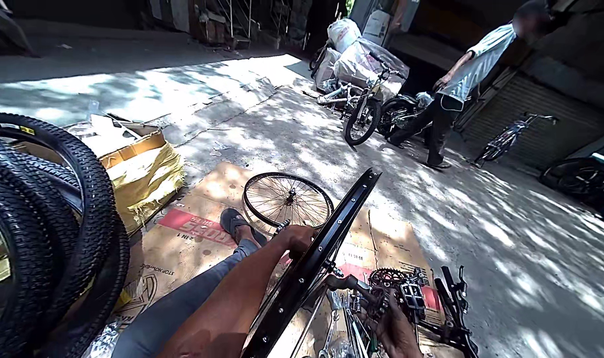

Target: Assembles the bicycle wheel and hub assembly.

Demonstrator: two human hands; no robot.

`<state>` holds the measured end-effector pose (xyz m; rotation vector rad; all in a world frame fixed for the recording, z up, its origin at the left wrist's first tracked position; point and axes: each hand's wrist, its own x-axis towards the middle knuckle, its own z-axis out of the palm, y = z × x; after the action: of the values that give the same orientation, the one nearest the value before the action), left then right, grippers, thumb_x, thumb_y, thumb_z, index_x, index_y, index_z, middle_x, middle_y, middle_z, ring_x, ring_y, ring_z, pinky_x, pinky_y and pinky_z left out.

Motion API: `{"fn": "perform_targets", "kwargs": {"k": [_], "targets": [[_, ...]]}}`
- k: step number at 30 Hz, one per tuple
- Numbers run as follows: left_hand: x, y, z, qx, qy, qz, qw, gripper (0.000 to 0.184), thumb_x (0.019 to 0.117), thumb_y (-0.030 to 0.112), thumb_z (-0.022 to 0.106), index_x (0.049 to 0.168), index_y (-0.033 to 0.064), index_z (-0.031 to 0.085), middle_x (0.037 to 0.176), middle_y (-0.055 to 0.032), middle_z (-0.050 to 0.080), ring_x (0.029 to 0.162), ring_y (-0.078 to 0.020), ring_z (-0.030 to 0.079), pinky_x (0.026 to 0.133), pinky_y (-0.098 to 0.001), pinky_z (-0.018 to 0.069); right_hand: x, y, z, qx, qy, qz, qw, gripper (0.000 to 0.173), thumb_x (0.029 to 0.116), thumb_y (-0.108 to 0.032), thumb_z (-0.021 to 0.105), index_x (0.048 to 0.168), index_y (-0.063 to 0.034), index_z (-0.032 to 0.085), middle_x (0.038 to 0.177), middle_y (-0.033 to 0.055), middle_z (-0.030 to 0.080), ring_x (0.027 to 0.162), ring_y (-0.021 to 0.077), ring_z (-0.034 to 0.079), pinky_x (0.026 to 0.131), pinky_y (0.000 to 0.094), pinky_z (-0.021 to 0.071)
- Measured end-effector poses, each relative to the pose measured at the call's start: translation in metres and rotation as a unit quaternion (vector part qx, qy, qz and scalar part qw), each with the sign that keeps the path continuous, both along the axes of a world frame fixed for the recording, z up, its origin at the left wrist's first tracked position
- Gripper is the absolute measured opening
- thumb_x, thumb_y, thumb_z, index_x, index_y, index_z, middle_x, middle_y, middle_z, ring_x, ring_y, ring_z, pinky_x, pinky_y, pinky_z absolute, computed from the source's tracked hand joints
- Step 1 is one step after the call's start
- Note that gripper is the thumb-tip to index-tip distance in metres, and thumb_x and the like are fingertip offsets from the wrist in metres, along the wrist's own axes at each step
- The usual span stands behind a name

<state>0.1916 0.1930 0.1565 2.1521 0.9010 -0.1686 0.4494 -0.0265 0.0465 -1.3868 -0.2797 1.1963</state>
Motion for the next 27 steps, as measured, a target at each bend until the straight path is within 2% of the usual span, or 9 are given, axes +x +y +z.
{"fn": "perform_targets", "kwargs": {"k": [2,4,5,7,9,13,18,22,27], "targets": [[0.0,0.002,0.002,-0.008,0.001,0.003,1.0,0.041,0.1021,0.032,0.061,0.133,0.0054,0.063,0.123,-0.023,0.067,0.114,-0.0402,0.063,0.096,-0.0645,0.0452,0.003,0.004,-0.001,0.013,0.02,-0.014,1.0,0.047,0.1116,-0.043,0.033,0.124,-0.0053,0.058,0.09,0.0152,0.071,0.066,0.0217,0.07,0.049,0.0314,0.0567],[0.003,0.001,0.005,-0.002,0.011,-0.008,1.0,0.036,0.103,0.03,0.06,0.128,0.0035,0.065,0.117,-0.0231,0.068,0.107,-0.0396,0.065,0.091,-0.0638,0.0472,-0.007,0.007,-0.003,-0.1,-0.013,-0.016,0.995,0.044,0.1118,-0.037,0.029,0.1,-0.0048,0.057,0.061,0.0043,0.055,0.042,0.0098,0.047,0.036,0.0233,0.0375],[0.005,-0.002,0.005,0.007,0.015,-0.014,1.0,0.033,0.1037,0.028,0.059,0.123,0.0021,0.065,0.112,-0.0224,0.068,0.101,-0.0383,0.066,0.087,-0.0625,0.0484,-0.009,0.005,-0.005,-0.137,-0.035,-0.008,0.99,0.047,0.1124,-0.037,0.025,0.1,-0.0035,0.056,0.059,0.0061,0.056,0.041,0.012,0.047,0.037,0.0263,0.0392],[0.008,-0.001,0.001,0.01,0.013,-0.011,1.0,0.031,0.1038,0.026,0.06,0.123,0.0021,0.065,0.111,-0.0213,0.067,0.1,-0.0364,0.065,0.088,-0.0604,0.0483,-0.005,0.001,-0.003,-0.079,-0.008,-0.021,0.997,0.052,0.1122,-0.043,0.027,0.123,-0.0027,0.057,0.088,0.0158,0.071,0.065,0.0237,0.068,0.053,0.0364,0.056],[0.006,0.022,-0.034,-0.015,-0.041,-0.024,0.999,0.041,0.0995,0.035,0.067,0.13,0.0073,0.066,0.115,-0.0189,0.07,0.105,-0.033,0.067,0.096,-0.0573,0.0493,0.004,0.001,0.0,0.035,0.026,-0.015,0.999,0.051,0.1107,-0.045,0.034,0.141,-0.007,0.05,0.113,0.0197,0.069,0.087,0.0309,0.072,0.067,0.0435,0.0608],[0.019,0.048,-0.083,-0.04,-0.087,-0.028,0.995,0.05,0.0855,0.057,0.073,0.124,0.0259,0.071,0.091,-0.0051,0.074,0.078,-0.0195,0.069,0.08,-0.0483,0.0566,-0.008,0.002,-0.002,-0.124,-0.084,0.018,0.989,0.054,0.1112,-0.048,0.03,0.106,-0.0033,0.059,0.062,0.0037,0.058,0.044,0.0115,0.049,0.042,0.0275,0.0425],[0.023,0.037,-0.061,-0.054,-0.061,-0.013,0.997,0.046,0.0921,0.045,0.071,0.128,0.0164,0.069,0.086,-0.0111,0.071,0.07,-0.0213,0.067,0.072,-0.045,0.0571,0.001,0.0,0.002,0.015,-0.003,0.017,1.0,0.052,0.1089,-0.046,0.042,0.146,-0.0095,0.045,0.113,0.0181,0.069,0.081,0.0278,0.07,0.066,0.0419,0.0595],[0.023,0.035,-0.054,-0.057,-0.043,-0.025,0.997,0.045,0.0956,0.042,0.07,0.132,0.0155,0.067,0.094,-0.014,0.072,0.077,-0.0233,0.069,0.078,-0.0461,0.0574,-0.009,0.003,-0.009,-0.128,-0.118,0.04,0.984,0.061,0.109,-0.056,0.03,0.103,-0.0029,0.06,0.062,0.0039,0.058,0.044,0.0122,0.048,0.043,0.0286,0.0416],[0.018,0.034,-0.057,-0.107,-0.071,0.002,0.992,0.039,0.0947,0.037,0.072,0.127,0.0139,0.068,0.082,-0.0095,0.071,0.065,-0.0175,0.067,0.065,-0.0374,0.0588,-0.002,0.0,-0.005,0.048,0.002,0.013,0.999,0.049,0.109,-0.042,0.044,0.143,-0.0075,0.048,0.111,0.0183,0.069,0.084,0.0289,0.07,0.07,0.0433,0.0601]]}}
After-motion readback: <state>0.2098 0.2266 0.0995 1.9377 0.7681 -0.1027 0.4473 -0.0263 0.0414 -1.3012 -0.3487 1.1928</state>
